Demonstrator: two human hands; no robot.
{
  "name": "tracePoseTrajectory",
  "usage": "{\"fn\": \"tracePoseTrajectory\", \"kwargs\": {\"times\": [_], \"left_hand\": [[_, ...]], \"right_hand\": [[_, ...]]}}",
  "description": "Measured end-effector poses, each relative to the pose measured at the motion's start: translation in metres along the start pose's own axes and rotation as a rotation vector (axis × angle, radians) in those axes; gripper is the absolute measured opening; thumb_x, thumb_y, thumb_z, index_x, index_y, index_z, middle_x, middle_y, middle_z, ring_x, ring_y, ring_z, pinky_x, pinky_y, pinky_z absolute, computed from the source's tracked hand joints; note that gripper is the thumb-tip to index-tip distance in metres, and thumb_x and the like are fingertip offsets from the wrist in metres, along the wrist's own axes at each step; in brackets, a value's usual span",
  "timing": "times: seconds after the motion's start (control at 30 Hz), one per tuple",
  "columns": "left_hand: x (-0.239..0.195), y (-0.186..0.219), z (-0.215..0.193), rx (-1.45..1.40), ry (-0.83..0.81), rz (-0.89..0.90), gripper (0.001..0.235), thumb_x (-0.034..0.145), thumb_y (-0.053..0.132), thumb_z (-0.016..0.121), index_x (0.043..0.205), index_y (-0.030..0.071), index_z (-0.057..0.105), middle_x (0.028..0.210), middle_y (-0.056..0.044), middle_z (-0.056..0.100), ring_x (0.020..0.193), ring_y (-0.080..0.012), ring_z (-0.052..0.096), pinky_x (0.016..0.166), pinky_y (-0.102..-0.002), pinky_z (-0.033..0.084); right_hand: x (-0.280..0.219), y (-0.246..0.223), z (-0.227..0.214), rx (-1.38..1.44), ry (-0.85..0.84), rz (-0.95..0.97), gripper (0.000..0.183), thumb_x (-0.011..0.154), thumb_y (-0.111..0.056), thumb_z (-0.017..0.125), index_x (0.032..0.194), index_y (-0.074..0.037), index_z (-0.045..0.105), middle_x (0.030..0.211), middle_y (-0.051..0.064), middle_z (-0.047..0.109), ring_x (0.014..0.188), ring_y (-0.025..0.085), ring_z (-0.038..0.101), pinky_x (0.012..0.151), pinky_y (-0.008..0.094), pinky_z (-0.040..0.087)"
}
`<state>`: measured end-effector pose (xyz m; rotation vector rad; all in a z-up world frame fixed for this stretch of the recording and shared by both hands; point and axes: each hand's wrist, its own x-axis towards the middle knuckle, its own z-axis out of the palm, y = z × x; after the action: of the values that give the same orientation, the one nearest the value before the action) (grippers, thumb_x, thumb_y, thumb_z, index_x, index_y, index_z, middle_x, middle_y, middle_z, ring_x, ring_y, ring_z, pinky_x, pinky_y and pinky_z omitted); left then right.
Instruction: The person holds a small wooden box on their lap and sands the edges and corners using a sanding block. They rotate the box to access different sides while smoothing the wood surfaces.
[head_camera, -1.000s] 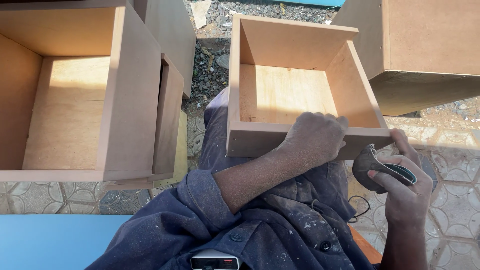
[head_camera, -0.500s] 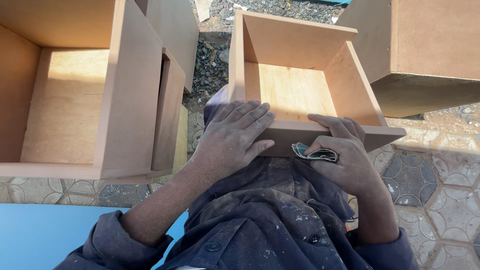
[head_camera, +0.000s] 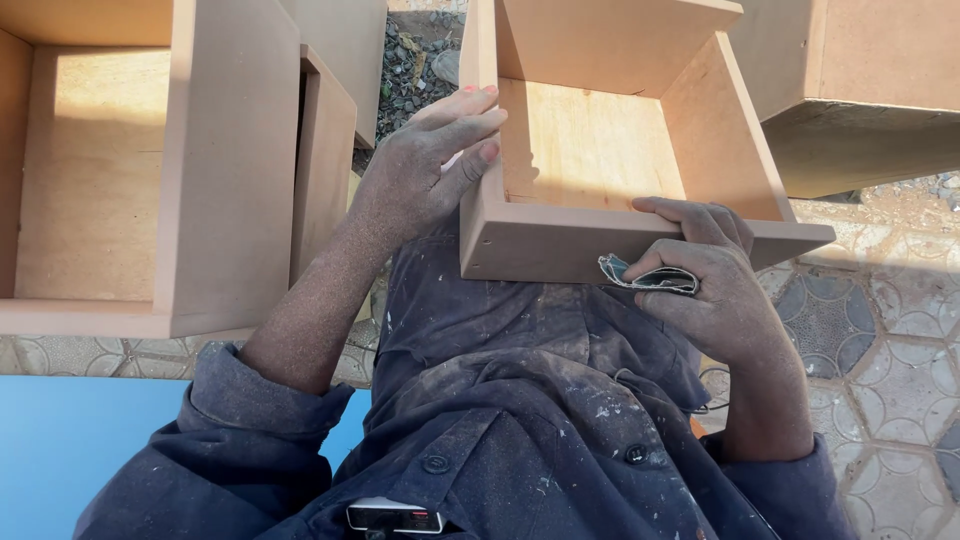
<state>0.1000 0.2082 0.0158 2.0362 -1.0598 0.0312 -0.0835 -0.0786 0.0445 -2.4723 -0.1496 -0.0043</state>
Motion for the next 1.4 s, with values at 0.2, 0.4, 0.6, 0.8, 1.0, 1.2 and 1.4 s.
{"fn": "tracePoseTrajectory", "kwargs": {"times": [0.2, 0.4, 0.6, 0.8, 1.0, 1.2, 1.4], "left_hand": [[-0.031, 0.048, 0.008, 0.020, 0.236, 0.173, 0.020, 0.101, 0.015, 0.068, 0.111, -0.001, 0.076, 0.127, -0.019, 0.071, 0.127, -0.0381, 0.066, 0.109, -0.045, 0.054], [-0.046, 0.060, 0.012, -0.016, 0.240, 0.189, 0.022, 0.099, 0.007, 0.069, 0.120, -0.002, 0.071, 0.130, -0.018, 0.069, 0.129, -0.0386, 0.065, 0.111, -0.048, 0.056], [-0.046, 0.062, 0.014, -0.019, 0.188, 0.188, 0.027, 0.101, 0.009, 0.064, 0.126, -0.002, 0.067, 0.136, -0.018, 0.066, 0.134, -0.0395, 0.062, 0.113, -0.050, 0.054], [-0.041, 0.055, 0.014, -0.053, 0.265, 0.309, 0.026, 0.096, 0.020, 0.070, 0.114, 0.002, 0.076, 0.120, -0.017, 0.075, 0.119, -0.0417, 0.069, 0.099, -0.050, 0.057], [-0.024, 0.020, 0.011, -0.050, 0.176, 0.253, 0.033, 0.106, 0.030, 0.058, 0.122, 0.005, 0.073, 0.128, -0.018, 0.072, 0.127, -0.0426, 0.063, 0.107, -0.054, 0.049], [0.012, -0.014, 0.010, -0.005, 0.085, 0.146, 0.035, 0.111, 0.034, 0.053, 0.126, 0.008, 0.071, 0.130, -0.018, 0.071, 0.128, -0.0429, 0.060, 0.113, -0.057, 0.042], [0.036, -0.083, 0.033, 0.115, 0.080, 0.106, 0.035, 0.113, 0.038, 0.050, 0.130, 0.016, 0.071, 0.132, -0.012, 0.070, 0.129, -0.0378, 0.060, 0.115, -0.052, 0.041]], "right_hand": [[0.001, 0.003, 0.001, 0.019, 0.007, 0.010, 0.010, 0.076, -0.029, 0.075, 0.086, -0.028, 0.078, 0.145, 0.000, 0.059, 0.133, 0.022, 0.048, 0.112, 0.043, 0.022], [0.008, 0.006, 0.003, -0.017, -0.011, 0.039, 0.013, 0.072, -0.026, 0.076, 0.084, -0.029, 0.079, 0.138, -0.002, 0.063, 0.131, 0.021, 0.050, 0.113, 0.044, 0.022], [0.044, -0.042, 0.015, 0.018, -0.123, -0.156, 0.027, 0.060, -0.017, 0.065, 0.084, -0.026, 0.074, 0.132, 0.002, 0.062, 0.124, 0.023, 0.056, 0.109, 0.044, 0.027], [0.044, -0.055, 0.019, 0.144, -0.203, -0.026, 0.018, 0.067, -0.025, 0.075, 0.083, -0.018, 0.072, 0.132, 0.008, 0.060, 0.124, 0.032, 0.055, 0.113, 0.048, 0.026], [0.039, -0.043, 0.013, 0.276, -0.219, -0.092, 0.014, 0.071, -0.021, 0.076, 0.085, -0.019, 0.077, 0.129, 0.009, 0.060, 0.125, 0.031, 0.053, 0.115, 0.047, 0.023], [0.023, -0.039, 0.001, 0.324, -0.206, -0.092, 0.016, 0.071, -0.017, 0.077, 0.087, -0.015, 0.077, 0.128, 0.015, 0.063, 0.124, 0.035, 0.056, 0.114, 0.049, 0.024], [0.014, -0.029, -0.002, 0.347, -0.203, -0.080, 0.015, 0.074, -0.017, 0.078, 0.089, -0.015, 0.080, 0.130, 0.016, 0.065, 0.124, 0.038, 0.053, 0.112, 0.051, 0.025]]}}
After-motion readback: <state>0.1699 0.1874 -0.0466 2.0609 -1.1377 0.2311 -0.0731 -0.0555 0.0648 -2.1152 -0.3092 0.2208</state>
